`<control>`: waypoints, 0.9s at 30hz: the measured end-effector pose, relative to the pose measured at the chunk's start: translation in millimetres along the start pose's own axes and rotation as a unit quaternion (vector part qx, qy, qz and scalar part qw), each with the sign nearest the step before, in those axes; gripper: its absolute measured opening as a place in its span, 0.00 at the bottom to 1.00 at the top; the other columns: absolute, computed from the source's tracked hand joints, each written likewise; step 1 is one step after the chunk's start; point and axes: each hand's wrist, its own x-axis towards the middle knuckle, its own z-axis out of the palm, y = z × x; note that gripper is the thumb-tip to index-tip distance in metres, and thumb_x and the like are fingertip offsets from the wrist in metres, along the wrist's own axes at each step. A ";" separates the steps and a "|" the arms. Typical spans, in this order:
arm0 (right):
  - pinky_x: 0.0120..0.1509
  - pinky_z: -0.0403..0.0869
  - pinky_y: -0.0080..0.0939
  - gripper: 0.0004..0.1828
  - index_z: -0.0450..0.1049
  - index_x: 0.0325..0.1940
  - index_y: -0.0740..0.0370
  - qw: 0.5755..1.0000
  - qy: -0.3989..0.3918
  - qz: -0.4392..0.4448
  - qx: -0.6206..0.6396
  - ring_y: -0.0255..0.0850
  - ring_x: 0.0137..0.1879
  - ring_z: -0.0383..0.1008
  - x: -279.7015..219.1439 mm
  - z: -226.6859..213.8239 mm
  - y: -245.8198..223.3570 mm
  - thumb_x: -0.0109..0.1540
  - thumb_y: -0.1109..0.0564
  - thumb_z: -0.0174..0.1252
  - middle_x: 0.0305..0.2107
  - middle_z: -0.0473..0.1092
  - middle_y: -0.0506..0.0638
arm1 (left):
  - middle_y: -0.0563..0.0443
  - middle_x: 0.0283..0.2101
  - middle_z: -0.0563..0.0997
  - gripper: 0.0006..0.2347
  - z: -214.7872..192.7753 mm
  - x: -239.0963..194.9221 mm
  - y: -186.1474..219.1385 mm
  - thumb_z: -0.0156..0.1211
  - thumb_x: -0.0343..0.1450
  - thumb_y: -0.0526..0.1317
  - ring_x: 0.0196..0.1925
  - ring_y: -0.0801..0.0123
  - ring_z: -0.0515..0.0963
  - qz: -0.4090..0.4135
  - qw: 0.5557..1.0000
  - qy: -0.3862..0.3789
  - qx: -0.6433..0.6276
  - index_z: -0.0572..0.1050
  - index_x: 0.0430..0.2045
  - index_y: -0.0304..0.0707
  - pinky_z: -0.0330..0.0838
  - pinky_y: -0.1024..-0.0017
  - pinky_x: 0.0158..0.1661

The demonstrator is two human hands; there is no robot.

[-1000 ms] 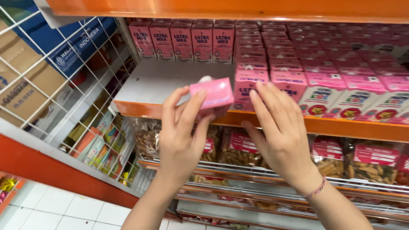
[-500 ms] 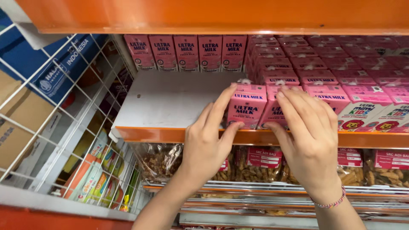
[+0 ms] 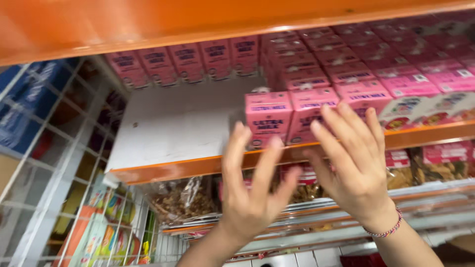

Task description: The person repeatedly picks up pink Ultra Milk cartons from a cardboard box, wipes them with a cloth, and places them on a refrigerated shelf. The person handles the cartons one at a time, using a cloth to clean each before arranging them on the shelf.

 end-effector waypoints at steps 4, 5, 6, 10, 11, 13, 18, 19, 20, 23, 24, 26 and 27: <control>0.77 0.59 0.65 0.20 0.76 0.55 0.61 1.000 -0.004 -0.018 0.001 0.53 0.66 0.70 -55.9 -21.5 16.2 0.59 0.61 0.68 0.57 0.72 0.57 | 0.39 0.65 0.66 0.21 34.6 -36.6 9.1 0.75 0.75 0.48 0.69 0.48 0.72 0.195 0.965 -0.065 -0.163 0.75 0.59 0.43 0.71 0.51 0.70; 0.77 0.60 0.64 0.20 0.76 0.54 0.60 1.000 -0.017 0.003 0.001 0.52 0.66 0.71 -74.9 -29.7 21.0 0.59 0.62 0.67 0.56 0.72 0.56 | 0.39 0.64 0.67 0.21 46.2 -45.9 15.9 0.75 0.75 0.50 0.69 0.49 0.73 0.203 0.958 -0.078 -0.187 0.76 0.58 0.43 0.71 0.51 0.70; 0.77 0.62 0.64 0.19 0.76 0.53 0.60 0.999 -0.029 0.024 0.001 0.52 0.65 0.72 -94.6 -38.0 26.1 0.58 0.63 0.67 0.55 0.72 0.55 | 0.40 0.64 0.68 0.21 58.9 -54.8 24.7 0.74 0.76 0.52 0.68 0.49 0.73 0.210 0.950 -0.092 -0.212 0.77 0.58 0.44 0.71 0.51 0.70; 0.72 0.68 0.61 0.20 0.76 0.51 0.63 0.990 -0.065 0.126 0.011 0.52 0.63 0.73 -171.9 -82.6 53.7 0.54 0.63 0.66 0.53 0.72 0.57 | 0.41 0.62 0.72 0.23 111.3 -85.2 71.6 0.72 0.75 0.56 0.68 0.50 0.76 0.196 0.901 -0.184 -0.341 0.77 0.58 0.41 0.72 0.50 0.72; 0.70 0.70 0.58 0.20 0.76 0.51 0.63 0.983 -0.066 0.170 0.003 0.53 0.62 0.73 -192.1 -95.8 59.4 0.55 0.63 0.65 0.53 0.72 0.57 | 0.39 0.62 0.72 0.24 126.3 -91.2 85.1 0.72 0.74 0.55 0.68 0.48 0.76 0.184 0.882 -0.207 -0.381 0.76 0.58 0.40 0.71 0.49 0.72; 0.66 0.74 0.51 0.19 0.76 0.51 0.65 0.964 -0.065 0.258 -0.015 0.54 0.60 0.73 -233.1 -124.7 71.2 0.56 0.65 0.65 0.53 0.72 0.58 | 0.37 0.61 0.73 0.25 163.8 -99.2 113.0 0.72 0.71 0.54 0.67 0.45 0.76 0.160 0.838 -0.254 -0.456 0.76 0.57 0.38 0.70 0.49 0.72; 0.62 0.75 0.45 0.18 0.76 0.54 0.66 0.893 -0.061 0.437 -0.085 0.51 0.57 0.77 -340.8 -214.4 96.1 0.59 0.67 0.63 0.52 0.73 0.58 | 0.40 0.58 0.75 0.26 259.4 -120.4 211.3 0.70 0.67 0.53 0.61 0.47 0.77 0.126 0.738 -0.343 -0.568 0.74 0.56 0.39 0.71 0.54 0.65; 0.62 0.75 0.45 0.18 0.76 0.54 0.66 0.882 -0.056 0.455 -0.111 0.51 0.57 0.77 -362.2 -232.1 103.4 0.60 0.68 0.63 0.52 0.74 0.58 | 0.41 0.57 0.76 0.26 279.5 -126.5 232.9 0.70 0.67 0.53 0.60 0.48 0.78 0.126 0.724 -0.349 -0.582 0.74 0.55 0.40 0.72 0.57 0.62; 0.61 0.76 0.44 0.17 0.76 0.54 0.66 0.865 -0.052 0.482 -0.131 0.51 0.56 0.78 -382.4 -249.9 107.9 0.61 0.68 0.63 0.51 0.74 0.58 | 0.41 0.56 0.77 0.25 297.1 -132.9 253.2 0.69 0.68 0.53 0.60 0.49 0.78 0.131 0.714 -0.363 -0.585 0.74 0.55 0.40 0.72 0.57 0.62; 0.59 0.76 0.42 0.16 0.76 0.55 0.66 0.823 -0.039 0.537 -0.180 0.48 0.53 0.78 -436.0 -302.4 125.6 0.62 0.68 0.63 0.48 0.75 0.58 | 0.43 0.53 0.79 0.22 353.2 -148.3 310.8 0.68 0.70 0.52 0.56 0.52 0.79 0.154 0.693 -0.398 -0.581 0.74 0.54 0.39 0.74 0.56 0.57; 0.59 0.76 0.42 0.16 0.76 0.55 0.67 0.815 -0.037 0.546 -0.189 0.47 0.53 0.79 -452.5 -319.2 131.9 0.62 0.69 0.63 0.47 0.75 0.58 | 0.43 0.50 0.79 0.21 373.2 -153.5 330.9 0.67 0.71 0.50 0.53 0.52 0.80 0.163 0.689 -0.411 -0.574 0.75 0.52 0.38 0.74 0.55 0.53; 0.59 0.76 0.41 0.16 0.76 0.55 0.67 0.798 -0.023 0.574 -0.181 0.45 0.52 0.79 -484.7 -348.5 137.7 0.62 0.68 0.63 0.46 0.75 0.57 | 0.42 0.45 0.79 0.19 411.3 -167.7 367.0 0.65 0.71 0.48 0.48 0.49 0.80 0.176 0.666 -0.492 -0.533 0.76 0.50 0.36 0.75 0.53 0.47; 0.58 0.76 0.40 0.16 0.76 0.55 0.67 0.792 -0.010 0.588 -0.166 0.44 0.51 0.79 -499.8 -359.2 143.8 0.62 0.68 0.63 0.45 0.75 0.57 | 0.40 0.42 0.79 0.18 433.9 -174.7 383.5 0.64 0.70 0.47 0.45 0.47 0.80 0.183 0.645 -0.553 -0.495 0.77 0.49 0.35 0.75 0.52 0.44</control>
